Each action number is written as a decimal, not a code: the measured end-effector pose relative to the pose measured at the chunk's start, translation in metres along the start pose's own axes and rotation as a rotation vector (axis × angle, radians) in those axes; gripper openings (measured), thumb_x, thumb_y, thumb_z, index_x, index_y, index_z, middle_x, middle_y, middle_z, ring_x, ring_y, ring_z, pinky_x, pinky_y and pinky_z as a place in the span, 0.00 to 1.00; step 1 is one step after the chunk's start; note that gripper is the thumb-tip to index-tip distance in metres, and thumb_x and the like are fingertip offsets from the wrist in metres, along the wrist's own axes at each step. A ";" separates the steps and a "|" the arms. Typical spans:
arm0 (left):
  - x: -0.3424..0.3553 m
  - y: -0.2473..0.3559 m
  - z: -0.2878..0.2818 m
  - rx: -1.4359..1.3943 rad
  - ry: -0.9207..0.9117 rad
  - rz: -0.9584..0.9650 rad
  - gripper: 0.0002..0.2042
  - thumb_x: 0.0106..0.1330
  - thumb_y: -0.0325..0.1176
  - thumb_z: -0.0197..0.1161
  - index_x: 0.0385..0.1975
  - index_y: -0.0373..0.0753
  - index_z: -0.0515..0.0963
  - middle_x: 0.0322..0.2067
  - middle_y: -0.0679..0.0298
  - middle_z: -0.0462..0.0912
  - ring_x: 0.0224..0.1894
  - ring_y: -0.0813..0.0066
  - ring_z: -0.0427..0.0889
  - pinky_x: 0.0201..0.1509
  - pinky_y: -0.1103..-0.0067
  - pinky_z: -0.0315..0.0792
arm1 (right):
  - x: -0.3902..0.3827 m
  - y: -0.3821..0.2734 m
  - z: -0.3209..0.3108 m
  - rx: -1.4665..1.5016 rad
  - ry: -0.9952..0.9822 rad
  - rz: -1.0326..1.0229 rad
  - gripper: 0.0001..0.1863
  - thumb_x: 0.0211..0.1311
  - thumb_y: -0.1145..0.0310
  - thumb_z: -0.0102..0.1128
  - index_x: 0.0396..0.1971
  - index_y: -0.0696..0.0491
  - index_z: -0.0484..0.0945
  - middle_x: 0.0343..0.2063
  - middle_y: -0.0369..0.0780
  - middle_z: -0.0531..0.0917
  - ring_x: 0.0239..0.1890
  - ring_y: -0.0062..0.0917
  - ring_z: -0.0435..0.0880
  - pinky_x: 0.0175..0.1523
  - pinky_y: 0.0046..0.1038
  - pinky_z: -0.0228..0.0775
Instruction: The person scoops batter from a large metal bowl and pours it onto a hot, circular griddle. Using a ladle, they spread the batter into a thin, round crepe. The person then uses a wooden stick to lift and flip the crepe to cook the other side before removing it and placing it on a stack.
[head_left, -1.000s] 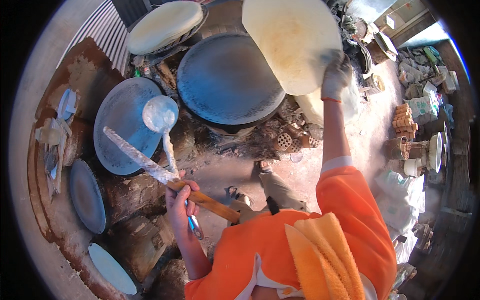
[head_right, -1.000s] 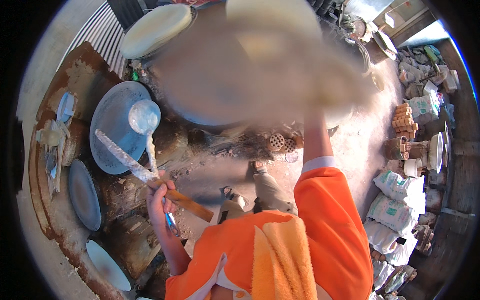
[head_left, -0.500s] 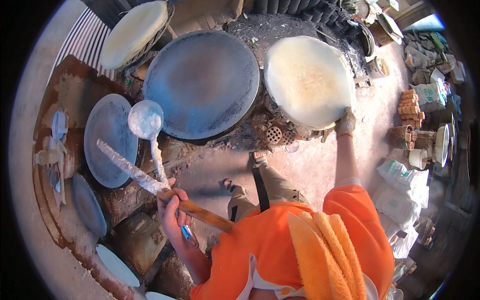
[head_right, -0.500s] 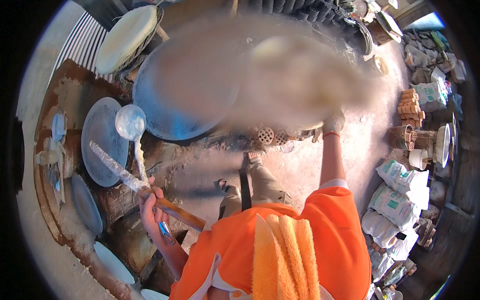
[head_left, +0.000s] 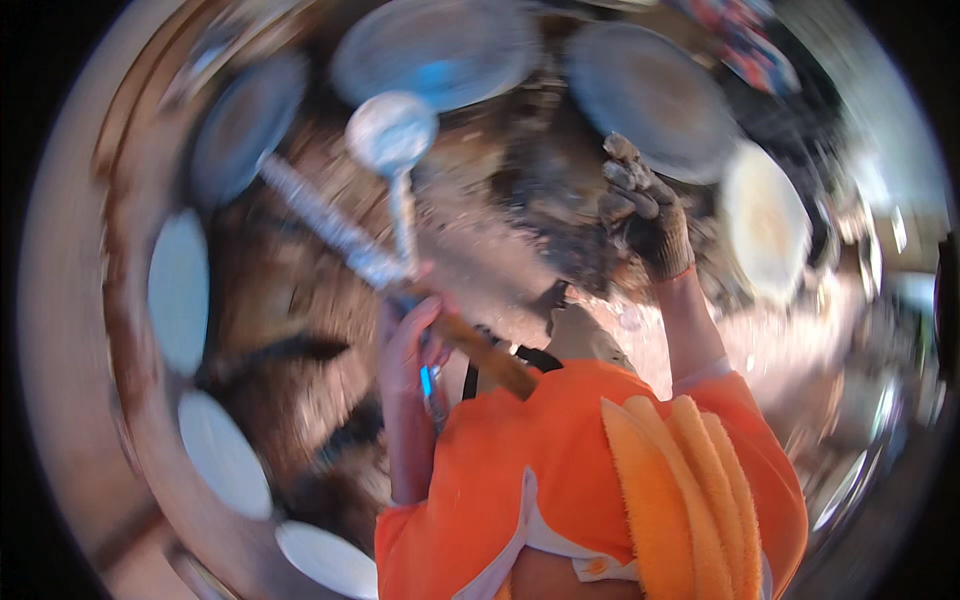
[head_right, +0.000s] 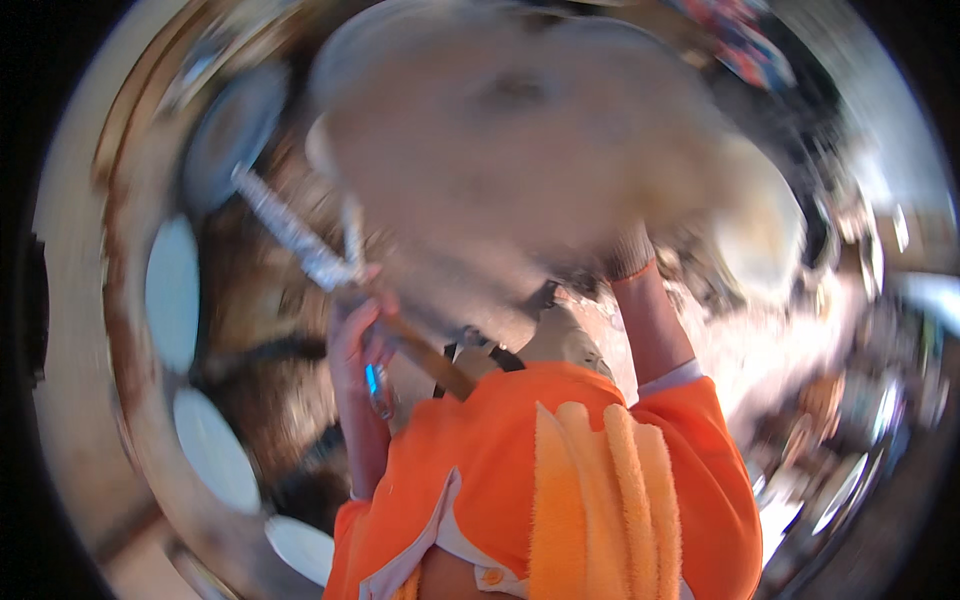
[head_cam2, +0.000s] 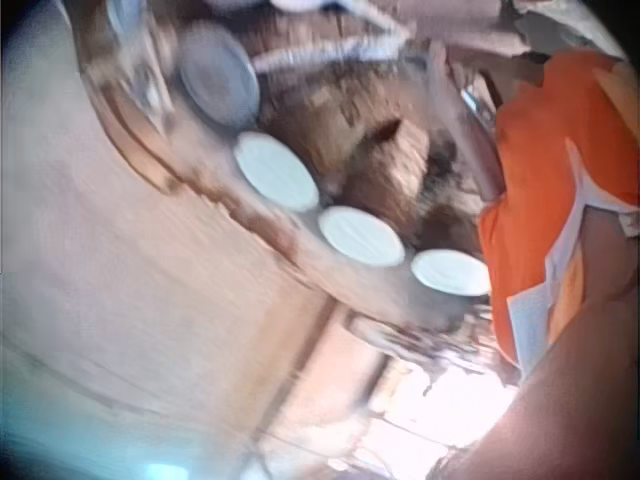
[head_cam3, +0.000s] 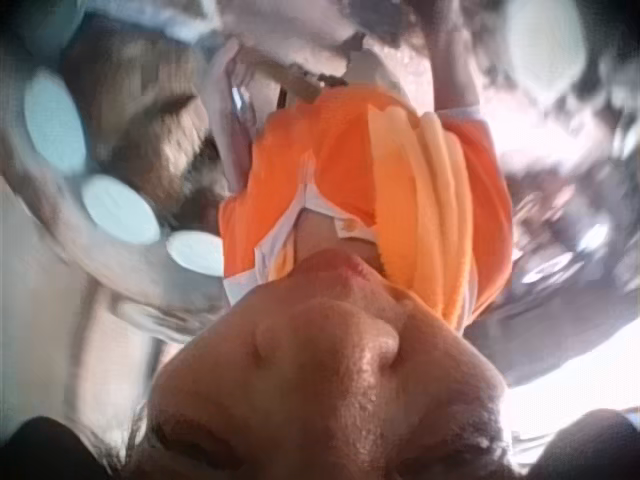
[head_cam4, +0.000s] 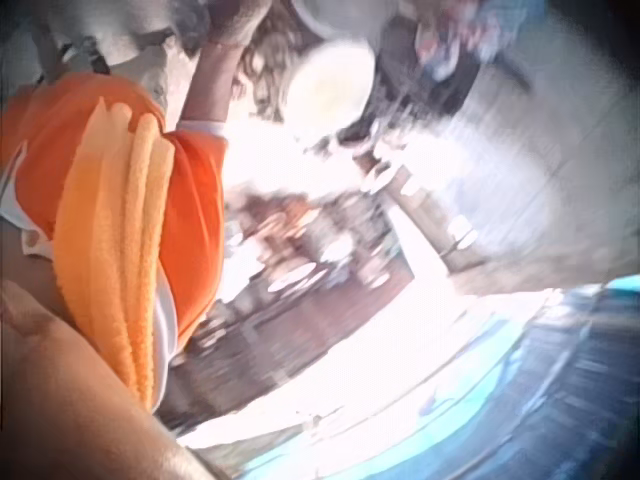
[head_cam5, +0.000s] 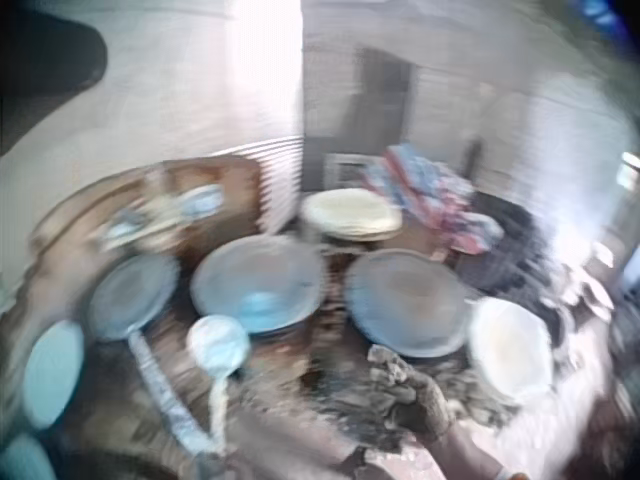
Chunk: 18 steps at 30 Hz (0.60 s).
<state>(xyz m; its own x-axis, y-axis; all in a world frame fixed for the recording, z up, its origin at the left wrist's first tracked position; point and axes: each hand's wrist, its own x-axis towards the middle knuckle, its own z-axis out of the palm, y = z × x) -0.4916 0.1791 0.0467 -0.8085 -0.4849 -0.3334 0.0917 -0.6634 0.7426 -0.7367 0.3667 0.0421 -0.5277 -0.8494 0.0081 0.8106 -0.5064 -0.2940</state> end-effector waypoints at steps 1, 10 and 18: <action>-0.014 0.013 -0.009 -0.041 0.053 -0.004 0.21 0.58 0.26 0.54 0.53 0.38 0.61 0.28 0.58 0.77 0.07 0.88 0.58 0.08 0.89 0.53 | 0.019 0.043 0.038 -0.067 -0.066 0.100 0.18 0.61 0.75 0.46 0.51 0.59 0.63 0.24 0.32 0.69 0.18 0.14 0.67 0.28 0.16 0.65; -0.186 0.043 -0.132 -0.352 0.677 0.309 0.16 0.60 0.27 0.53 0.47 0.42 0.59 0.27 0.60 0.77 0.09 0.87 0.61 0.11 0.89 0.56 | 0.076 0.312 0.096 -0.681 0.085 0.823 0.12 0.61 0.61 0.47 0.39 0.53 0.71 0.17 0.33 0.70 0.21 0.23 0.73 0.28 0.26 0.69; -0.304 -0.006 -0.126 -0.578 1.130 0.757 0.15 0.60 0.23 0.51 0.47 0.36 0.59 0.27 0.58 0.76 0.08 0.85 0.60 0.09 0.87 0.54 | 0.104 0.493 -0.005 -1.026 -0.716 0.970 0.30 0.50 0.70 0.59 0.56 0.43 0.64 0.23 0.36 0.76 0.26 0.24 0.74 0.27 0.20 0.65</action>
<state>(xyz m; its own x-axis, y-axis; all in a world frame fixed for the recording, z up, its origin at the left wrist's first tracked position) -0.1732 0.2586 0.0709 0.3832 -0.8079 -0.4477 0.7085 -0.0539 0.7037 -0.3929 0.0294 -0.1073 0.5320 -0.8186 -0.2162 0.0887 0.3078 -0.9473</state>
